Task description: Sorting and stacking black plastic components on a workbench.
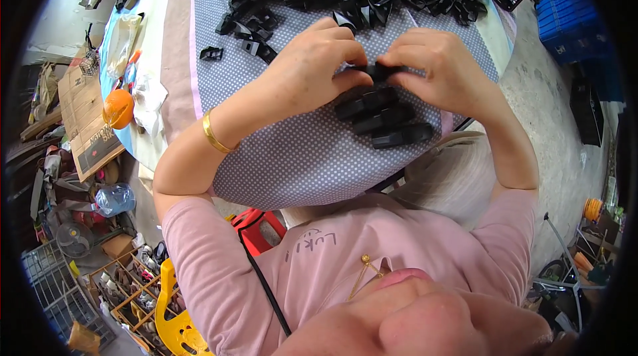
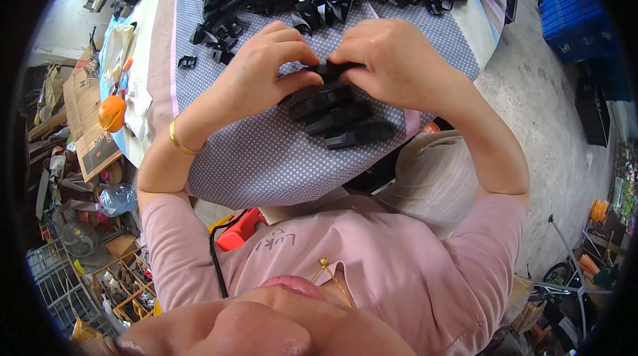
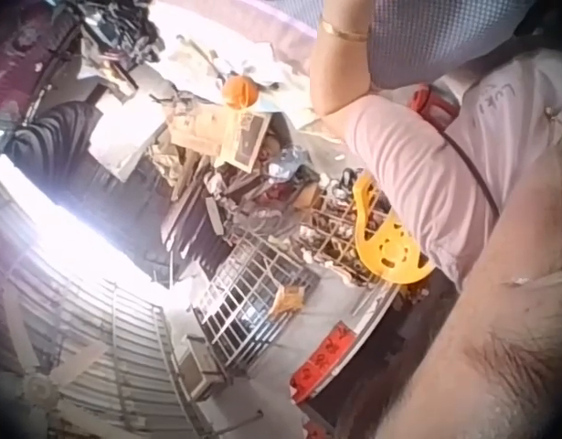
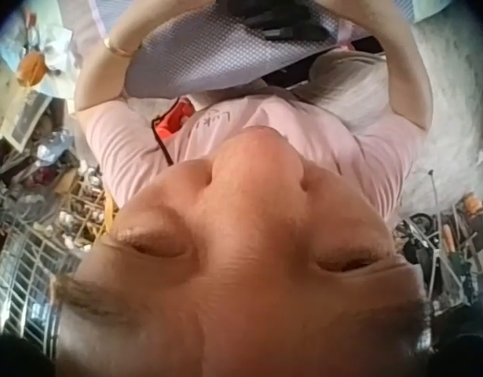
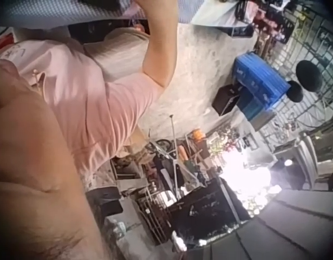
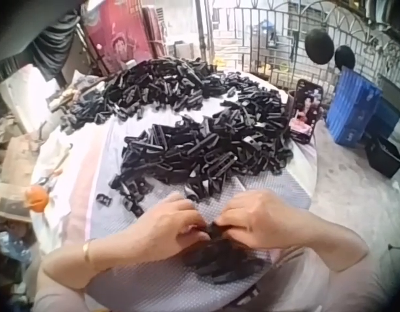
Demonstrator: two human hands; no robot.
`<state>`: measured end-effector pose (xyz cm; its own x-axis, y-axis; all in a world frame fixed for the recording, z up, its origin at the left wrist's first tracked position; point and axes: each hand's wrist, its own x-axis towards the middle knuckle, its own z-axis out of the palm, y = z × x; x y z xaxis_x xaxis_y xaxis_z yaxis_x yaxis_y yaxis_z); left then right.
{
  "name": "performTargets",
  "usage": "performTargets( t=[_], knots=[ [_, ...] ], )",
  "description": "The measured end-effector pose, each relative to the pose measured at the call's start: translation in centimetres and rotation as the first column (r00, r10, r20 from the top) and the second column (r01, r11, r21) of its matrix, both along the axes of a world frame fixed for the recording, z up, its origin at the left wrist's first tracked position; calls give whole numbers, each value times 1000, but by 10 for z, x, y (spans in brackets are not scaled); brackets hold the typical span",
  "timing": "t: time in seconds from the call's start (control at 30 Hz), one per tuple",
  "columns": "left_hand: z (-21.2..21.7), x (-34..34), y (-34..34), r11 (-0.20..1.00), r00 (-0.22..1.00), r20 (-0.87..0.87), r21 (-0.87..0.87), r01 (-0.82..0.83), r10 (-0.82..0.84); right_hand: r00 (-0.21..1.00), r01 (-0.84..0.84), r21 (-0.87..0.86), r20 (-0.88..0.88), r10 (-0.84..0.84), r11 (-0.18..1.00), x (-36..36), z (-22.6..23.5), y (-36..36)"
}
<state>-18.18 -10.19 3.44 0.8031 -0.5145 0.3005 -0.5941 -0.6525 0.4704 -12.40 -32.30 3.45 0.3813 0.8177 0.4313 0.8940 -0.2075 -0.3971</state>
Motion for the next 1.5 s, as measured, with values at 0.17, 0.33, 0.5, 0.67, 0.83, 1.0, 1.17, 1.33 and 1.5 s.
performTargets(
  t=[0.17,0.33,0.5,0.67,0.83,1.0,1.17,1.33,1.5],
  knots=[
    [7,35,48,935,767,591,59,-351,250,880,-270,-210,-449,152,940,5,23,-15],
    [-9,64,98,834,726,601,171,-525,333,993,-98,-91,-69,92,991,18,8,9],
    [-3,58,87,852,716,621,143,-503,319,908,242,-8,353,-224,970,26,-14,37],
    [22,13,30,975,976,-14,-30,-218,218,884,300,-44,388,-260,953,29,-15,28],
    [-9,-2,3,999,999,46,-48,-3,5,883,310,-6,373,-285,951,29,-14,21],
    [-9,-7,-3,979,977,63,-29,-202,203,939,201,34,277,-203,979,24,0,5],
    [5,-8,-1,949,942,-119,72,-308,314,891,23,-70,-452,-52,997,11,11,-1],
    [1,3,11,910,829,-509,-188,-371,232,950,134,19,-289,-123,991,34,-9,-13],
    [0,-5,11,968,957,-153,-1,-250,247,939,319,-17,-127,-319,947,38,-14,-13]
  ],
)
